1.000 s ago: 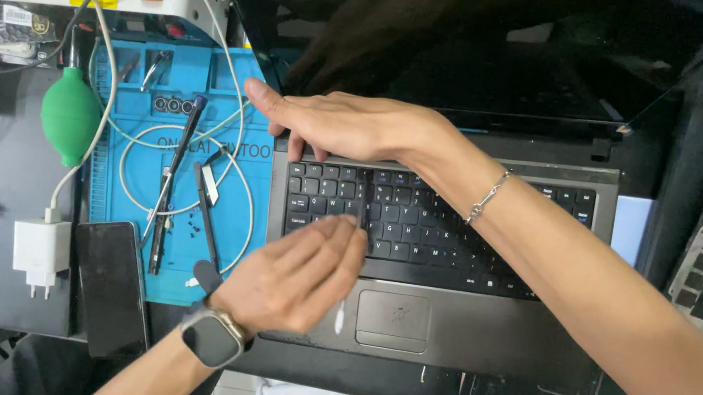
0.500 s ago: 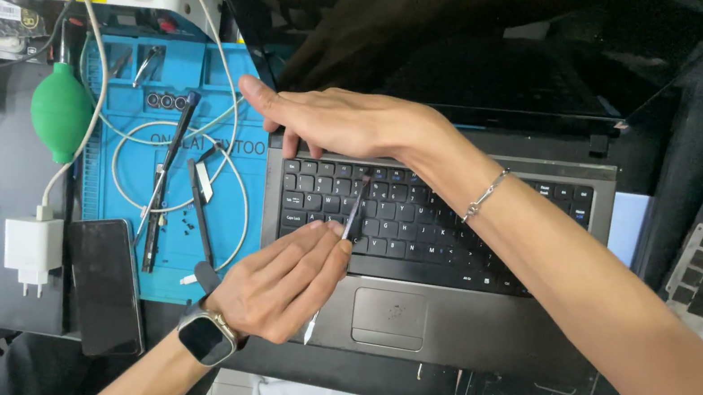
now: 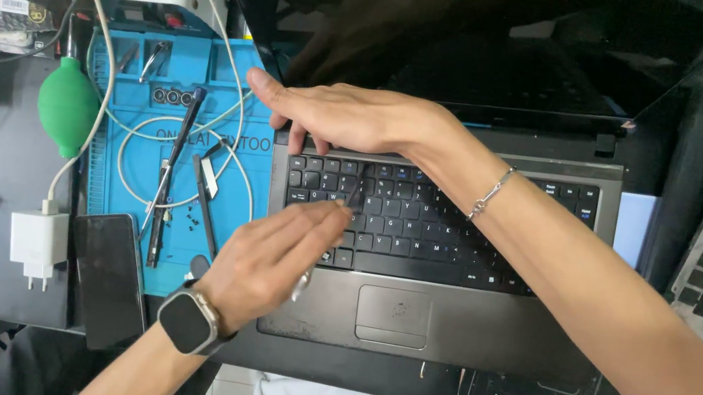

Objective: The person uses a cotton swab to clean the laptop keyboard, then uses a screwdriver to pry and remove the keyboard assembly. They proceed to remove the metal backplate and disconnect a ribbon cable from the motherboard.

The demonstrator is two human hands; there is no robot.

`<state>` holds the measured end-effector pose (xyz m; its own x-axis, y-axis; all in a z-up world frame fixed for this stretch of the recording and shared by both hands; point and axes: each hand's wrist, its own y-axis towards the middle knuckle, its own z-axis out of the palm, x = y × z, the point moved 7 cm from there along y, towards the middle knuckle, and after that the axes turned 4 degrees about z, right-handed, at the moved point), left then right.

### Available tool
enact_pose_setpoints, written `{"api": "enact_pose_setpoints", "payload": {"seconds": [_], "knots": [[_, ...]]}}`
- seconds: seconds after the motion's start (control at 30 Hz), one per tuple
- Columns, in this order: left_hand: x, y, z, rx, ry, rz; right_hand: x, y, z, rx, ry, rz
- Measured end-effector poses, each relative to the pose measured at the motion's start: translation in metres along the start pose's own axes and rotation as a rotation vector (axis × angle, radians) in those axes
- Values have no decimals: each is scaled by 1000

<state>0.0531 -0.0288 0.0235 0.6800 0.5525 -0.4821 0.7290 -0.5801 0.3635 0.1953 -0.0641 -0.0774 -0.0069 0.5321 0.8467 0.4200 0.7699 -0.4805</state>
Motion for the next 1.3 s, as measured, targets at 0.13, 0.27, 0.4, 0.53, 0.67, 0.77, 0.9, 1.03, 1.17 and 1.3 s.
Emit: {"api": "enact_pose_setpoints", "payload": {"seconds": [0.13, 0.27, 0.4, 0.53, 0.67, 0.77, 0.9, 1.03, 1.17, 1.3], "knots": [[16, 9, -10, -32, -175, -197, 0, -1, -1, -1, -25, 49], [33, 17, -19, -102, -195, -314, 1, 0, 0, 19, 13, 24], [40, 24, -22, -87, -187, -349, -1, -2, -2, -1, 31, -18], [36, 16, -17, -70, -177, -384, 0, -1, -2, -7, 1, -8], [10, 7, -5, 5, -11, -144, 1, -3, -3, 5, 4, 24], [-3, 1, 3, 34, 154, 7, -1, -3, -2, 13, 2, 28], [-16, 0, 12, 123, 401, 245, -1, -2, -3, 10, -10, 43], [-15, -4, 15, 144, 455, 310, 0, 0, -3, 15, -1, 25], [8, 5, -3, 76, 41, 8, 3, 0, -3, 25, -14, 83], [19, 11, -5, 65, -107, -153, 4, 1, -3, 5, -28, 121]]}}
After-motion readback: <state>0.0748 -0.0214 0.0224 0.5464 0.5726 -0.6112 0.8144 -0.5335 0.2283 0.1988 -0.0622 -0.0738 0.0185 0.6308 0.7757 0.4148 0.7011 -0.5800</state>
